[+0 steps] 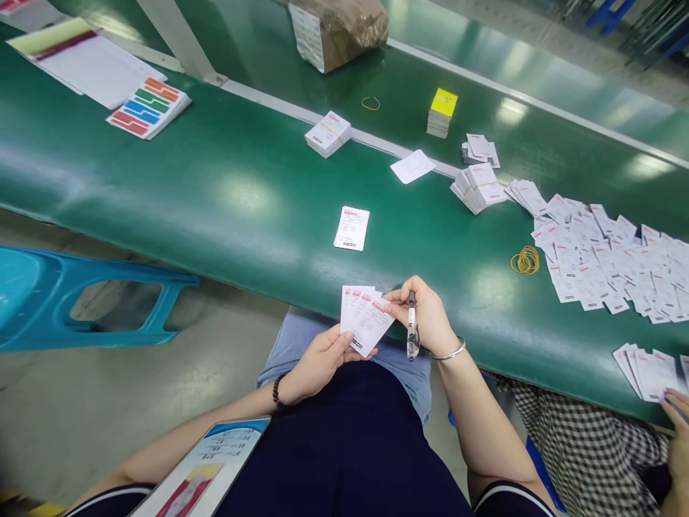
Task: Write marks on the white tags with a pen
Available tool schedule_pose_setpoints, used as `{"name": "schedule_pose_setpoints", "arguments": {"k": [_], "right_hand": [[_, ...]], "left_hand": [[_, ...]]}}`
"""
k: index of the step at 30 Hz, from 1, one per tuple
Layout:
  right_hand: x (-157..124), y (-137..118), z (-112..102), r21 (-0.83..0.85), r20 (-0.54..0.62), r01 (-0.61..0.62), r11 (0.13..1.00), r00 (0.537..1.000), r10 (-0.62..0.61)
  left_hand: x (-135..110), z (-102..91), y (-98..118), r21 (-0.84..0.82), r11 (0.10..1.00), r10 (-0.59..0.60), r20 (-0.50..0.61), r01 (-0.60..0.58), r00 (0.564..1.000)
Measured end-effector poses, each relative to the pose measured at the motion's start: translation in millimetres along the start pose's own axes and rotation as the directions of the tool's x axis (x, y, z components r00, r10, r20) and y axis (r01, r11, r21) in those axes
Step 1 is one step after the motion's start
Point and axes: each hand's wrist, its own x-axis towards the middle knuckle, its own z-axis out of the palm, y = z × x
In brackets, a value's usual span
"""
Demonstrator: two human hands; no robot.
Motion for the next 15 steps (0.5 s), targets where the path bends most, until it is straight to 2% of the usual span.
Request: {"name": "schedule_pose_setpoints", "arguments": {"k": [5,9,15], "right_hand": [[6,-10,1,-0.067,0.006,-0.02,0.998,1.0,0.02],[17,-17,4,-0.091,0.035,0.011,0.996,0.999,-0.007],[23,-15,8,-0.024,0.058,0.009,1.0,0.998,-0.008]], "left_hand": [[-1,-0.3,-2,0.015,1.0,-0.012,0.023,0.011,1.0],[-1,-0.1,-4,0.032,0.999,-0.039,0.031,0.038,0.999],[0,-1.6,-4,-0.007,0.998,-0.067,0.025,0.067,0.997]]}}
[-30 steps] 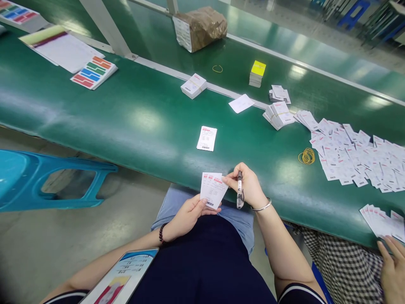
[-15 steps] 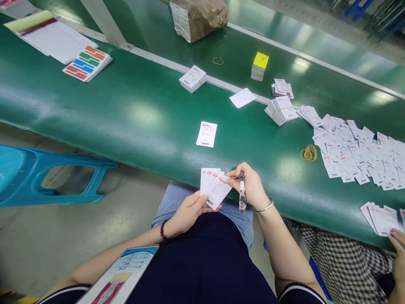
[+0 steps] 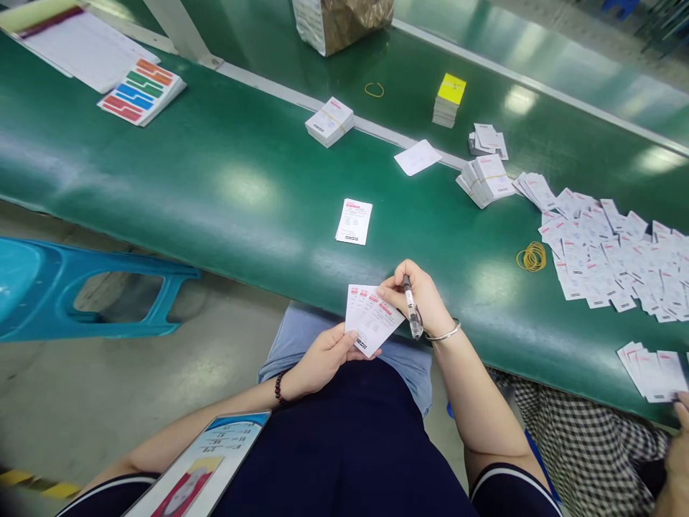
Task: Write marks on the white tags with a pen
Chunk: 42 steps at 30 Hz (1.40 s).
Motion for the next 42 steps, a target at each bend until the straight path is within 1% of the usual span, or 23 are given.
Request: {"name": "schedule_pose_setpoints", "arguments": {"k": [4,8,11,13,15,19,23,29,33,36,39,42], "right_hand": [[1,0,1,-0.015,0.007,-0.001,1.0,1.0,0.002],[1,0,1,0.001,-0.001,-0.056,0.998,0.998,0.056],[-1,0,1,0.02,-0.028,-0.076,0.997,0.997,0.077],[-4,0,-1,0.015,-0.026,-0.099,0.995,0.995,0.099],[-7,1,-3,-0.034,-0.021,-0.119,0.992,0.993,0.119],[-12,5,-7,-0.153,-0.055,-0.088,0.984,0.995,0.08],[-13,9,-7,-0.152,-0.078,-0.09,0.984,0.994,0.079],[-16,7,-3,-0.198,-0.096,-0.073,0.977,0.994,0.055],[-17,8,-5,-0.24,-0.094,-0.062,0.969,0.995,0.04],[-16,6,-7,-0.242,-0.057,-0.072,0.968,0.997,0.06],[-11,1,-7,-0.122,0.038,-0.096,0.988,0.994,0.102],[-5,0,-7,-0.043,0.112,-0.085,0.995,0.99,0.09]], "left_hand": [[0,0.0,2,0.009,1.0,-0.013,-0.029,0.014,0.999],[1,1.1,1,-0.047,0.999,-0.018,-0.054,0.016,0.998],[1,1.4,0,-0.05,0.999,0.011,-0.049,-0.013,0.999],[0,1.4,0,-0.05,0.998,0.046,-0.049,-0.048,0.998],[0,1.8,0,-0.042,0.996,0.075,-0.057,-0.078,0.996],[0,3.1,0,-0.036,0.996,0.082,-0.068,-0.085,0.994],[0,3.8,-1,-0.036,0.996,0.082,-0.084,-0.085,0.993],[-1,4.1,-2,-0.023,0.996,0.088,-0.076,-0.09,0.993],[-1,3.6,-4,-0.018,0.995,0.095,-0.081,-0.096,0.992],[-2,3.4,-5,-0.004,0.996,0.092,-0.071,-0.092,0.993],[-3,4.3,-5,0.002,0.996,0.091,-0.061,-0.091,0.994],[-3,5.5,-5,-0.006,0.995,0.095,-0.056,-0.095,0.994]]}}
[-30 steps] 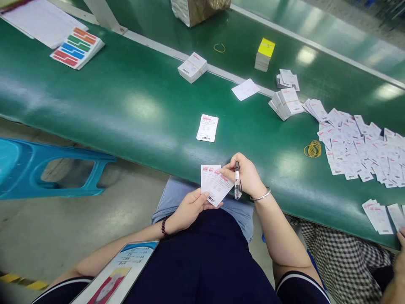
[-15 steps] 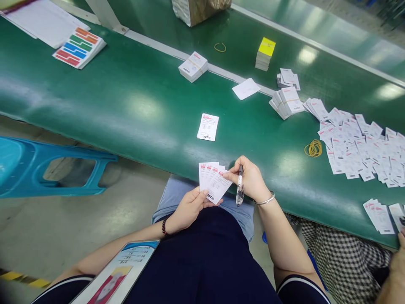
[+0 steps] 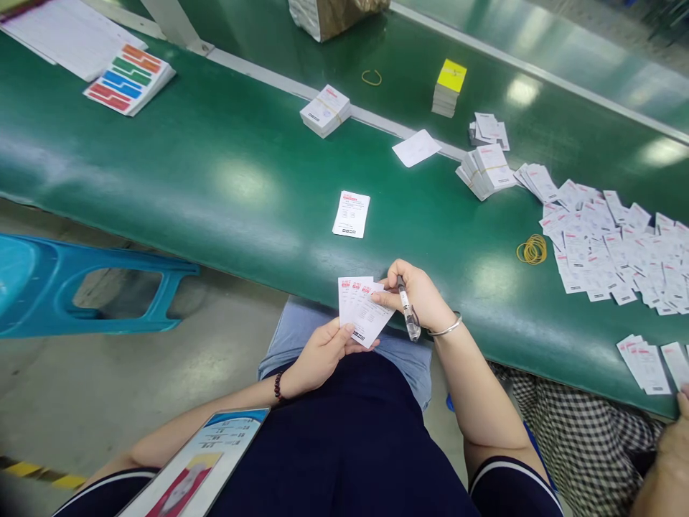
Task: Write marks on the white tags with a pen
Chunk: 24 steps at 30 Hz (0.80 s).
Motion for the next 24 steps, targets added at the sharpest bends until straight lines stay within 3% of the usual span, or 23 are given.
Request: {"name": "schedule_pose_setpoints", "arguments": {"k": [5,16,20,24], "right_hand": [[7,5,-1,0.101,0.091,0.015,0.995,0.996,-0.024],[10,0,1,0.222,0.097,-0.037,0.974,0.995,0.016],[9,-1,-1,0.225,0.075,-0.051,0.973,0.997,0.035],[10,2,-3,0.145,0.081,-0.024,0.989,0.997,0.012]], "left_hand": [[1,0.0,0,-0.032,0.999,0.003,-0.004,-0.003,1.0],[4,-2.9,2,-0.025,1.0,-0.009,0.016,0.009,1.0],[1,-5.5,8,0.103,0.993,-0.063,0.05,0.057,0.997],[1,-9.2,15,0.307,0.95,-0.064,0.009,0.058,0.998]]}}
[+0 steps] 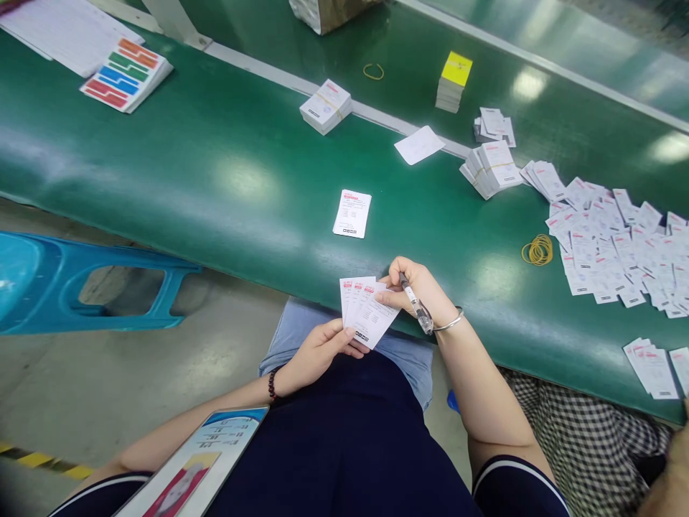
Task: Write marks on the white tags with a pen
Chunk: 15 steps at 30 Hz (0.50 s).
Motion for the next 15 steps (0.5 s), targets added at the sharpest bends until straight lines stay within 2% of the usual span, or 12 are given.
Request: {"name": "schedule_pose_setpoints", "arguments": {"k": [3,5,7,9,15], "right_hand": [[1,0,0,-0.063,-0.009,0.001,0.998,1.0,-0.002],[2,-2,0,-0.098,-0.108,0.056,0.994,0.992,-0.067],[1,-7,0,-0.121,-0.249,0.143,0.982,0.953,-0.17],[-2,-11,1,-0.145,-0.33,0.208,0.967,0.911,-0.246],[-13,-10,17,-0.221,-0.295,0.308,0.925,0.883,-0.364]], "left_hand": [[3,-2.1,-1,0.031,1.0,0.006,-0.038,-0.004,0.999],[5,-2.4,-3,-0.014,1.0,-0.008,-0.051,0.007,0.999],[7,-2.2,-5,-0.072,0.997,-0.032,-0.057,0.028,0.998],[9,-1.3,-5,-0.117,0.992,-0.055,-0.058,0.048,0.997],[11,3.2,-1,-0.261,0.957,-0.154,-0.096,0.124,0.983]]}}
